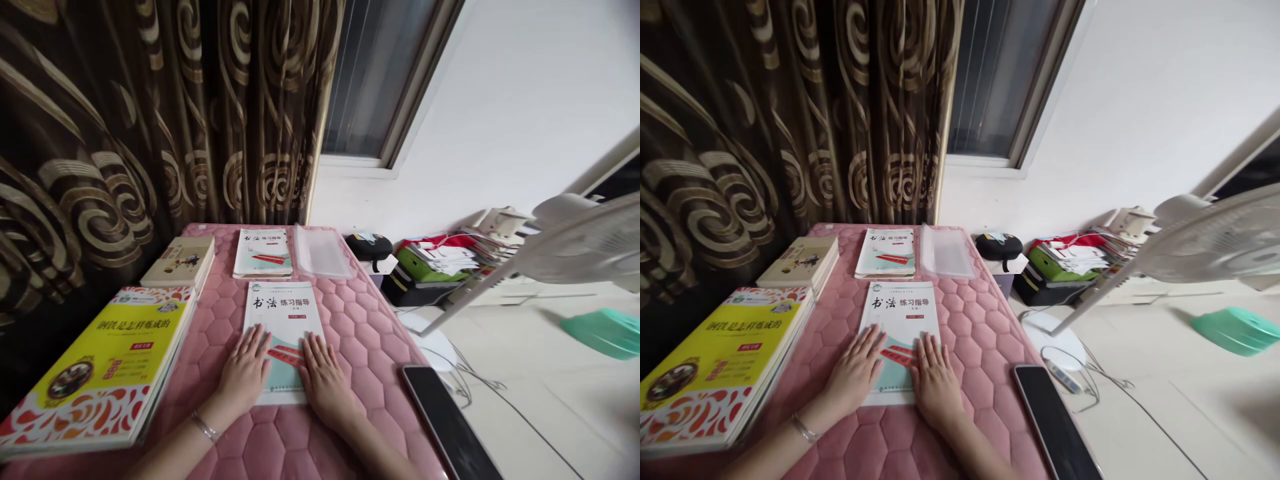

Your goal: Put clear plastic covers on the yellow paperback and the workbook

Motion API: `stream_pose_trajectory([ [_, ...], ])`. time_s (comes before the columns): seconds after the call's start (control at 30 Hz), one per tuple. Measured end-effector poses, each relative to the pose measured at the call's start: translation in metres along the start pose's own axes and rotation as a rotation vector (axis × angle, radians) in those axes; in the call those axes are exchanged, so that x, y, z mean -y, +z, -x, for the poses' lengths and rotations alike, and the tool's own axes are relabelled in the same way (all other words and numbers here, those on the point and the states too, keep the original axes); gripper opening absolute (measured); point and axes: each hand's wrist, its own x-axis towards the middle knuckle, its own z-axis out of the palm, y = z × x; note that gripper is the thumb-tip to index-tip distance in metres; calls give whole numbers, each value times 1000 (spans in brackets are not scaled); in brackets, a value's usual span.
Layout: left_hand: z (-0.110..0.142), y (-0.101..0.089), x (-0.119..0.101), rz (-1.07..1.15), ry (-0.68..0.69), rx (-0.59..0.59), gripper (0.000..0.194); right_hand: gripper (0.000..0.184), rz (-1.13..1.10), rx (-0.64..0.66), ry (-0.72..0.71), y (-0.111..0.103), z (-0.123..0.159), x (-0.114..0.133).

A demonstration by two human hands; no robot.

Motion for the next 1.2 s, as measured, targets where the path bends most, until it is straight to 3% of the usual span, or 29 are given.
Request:
stream_pose_trajectory([
  [0.17, 21, -18, 10, 9, -318, 19, 39, 57, -10, -25, 106, 8, 2, -2],
  [0.37, 33, -20, 16, 328, -412, 61, 30, 46, 89, -65, 272, -2, 12, -1],
  [0.5, 27, -20, 17, 368, -537, 111, 27, 39, -62, -142, 268, -7, 18, -7],
  [0.7, 16, -33, 22, 527, -621, 134, 21, 32, -253, -159, 419, -9, 13, -13],
  [0.9, 9, -45, 22, 692, -729, 90, 21, 30, -528, -172, 453, -11, 6, -22],
  [1.03, 10, -45, 22, 659, -734, 50, 21, 20, -494, -180, 493, -14, 5, -27],
  [1.2, 12, -41, 23, 617, -716, 30, 23, 19, -457, -29, 540, -37, 1, -25],
])
